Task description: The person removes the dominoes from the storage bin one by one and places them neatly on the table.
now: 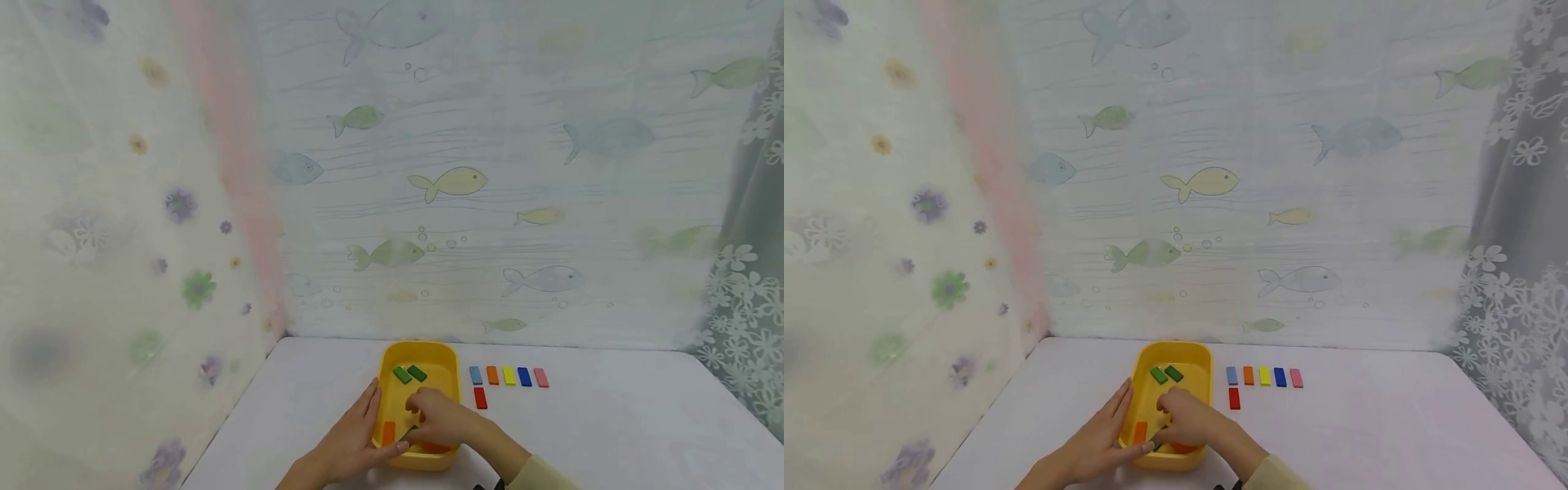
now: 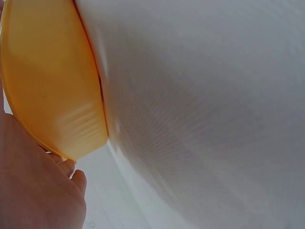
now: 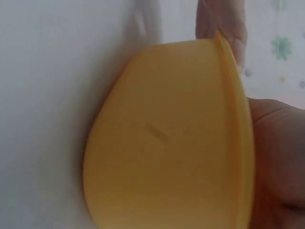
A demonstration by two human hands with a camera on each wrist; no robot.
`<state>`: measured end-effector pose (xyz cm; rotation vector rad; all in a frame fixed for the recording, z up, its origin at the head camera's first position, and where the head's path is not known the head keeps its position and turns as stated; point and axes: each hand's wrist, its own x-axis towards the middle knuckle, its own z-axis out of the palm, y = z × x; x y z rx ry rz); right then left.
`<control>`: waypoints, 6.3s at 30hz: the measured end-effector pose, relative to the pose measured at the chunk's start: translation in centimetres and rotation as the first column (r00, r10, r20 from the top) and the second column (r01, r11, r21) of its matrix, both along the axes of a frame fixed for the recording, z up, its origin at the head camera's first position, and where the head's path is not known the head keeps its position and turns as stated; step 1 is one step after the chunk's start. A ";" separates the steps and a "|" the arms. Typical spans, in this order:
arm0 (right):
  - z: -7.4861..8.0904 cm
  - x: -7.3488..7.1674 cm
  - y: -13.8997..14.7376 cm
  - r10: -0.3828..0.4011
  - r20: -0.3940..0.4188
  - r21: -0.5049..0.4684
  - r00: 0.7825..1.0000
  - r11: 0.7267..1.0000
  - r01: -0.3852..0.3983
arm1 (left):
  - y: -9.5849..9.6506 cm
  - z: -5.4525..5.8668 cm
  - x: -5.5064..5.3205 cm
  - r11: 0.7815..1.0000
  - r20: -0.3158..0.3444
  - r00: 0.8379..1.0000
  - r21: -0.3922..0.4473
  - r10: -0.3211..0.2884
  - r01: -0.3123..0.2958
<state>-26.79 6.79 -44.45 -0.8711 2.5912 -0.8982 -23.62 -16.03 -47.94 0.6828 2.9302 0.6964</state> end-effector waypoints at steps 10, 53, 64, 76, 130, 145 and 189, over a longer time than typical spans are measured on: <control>-1.5 0.2 -2.0 -0.092 -0.044 0.102 0.995 0.990 0.096 | 0.1 -0.1 -0.1 1.000 0.011 1.000 -0.016 0.017 -0.017; -2.4 -2.0 -2.1 -0.188 0.035 -0.160 0.982 0.968 0.191 | 0.0 -0.1 -0.1 1.000 0.022 1.000 -0.009 0.013 -0.013; -1.7 -2.1 -1.6 -0.129 0.063 -0.262 0.990 0.955 0.141 | 0.0 0.1 -0.1 1.000 0.006 1.000 -0.016 0.008 -0.007; -0.1 -1.4 -0.3 -0.095 0.026 -0.358 0.995 0.929 0.098 | 0.2 0.3 0.1 1.000 0.033 0.999 -0.011 0.026 -0.026; -1.4 -2.0 15.3 -0.069 -0.300 -0.053 0.952 0.997 0.055 | 0.5 0.4 0.2 0.997 0.094 0.993 -0.025 0.077 -0.075; -3.4 -3.7 15.6 -0.130 -0.182 0.105 0.975 0.983 0.151 | 0.4 0.3 0.1 0.997 0.106 0.991 -0.016 0.075 -0.074; -0.3 -2.2 15.0 -0.028 -0.202 -0.005 0.979 1.000 0.028 | 0.3 0.3 0.0 0.997 0.102 0.992 -0.008 0.072 -0.071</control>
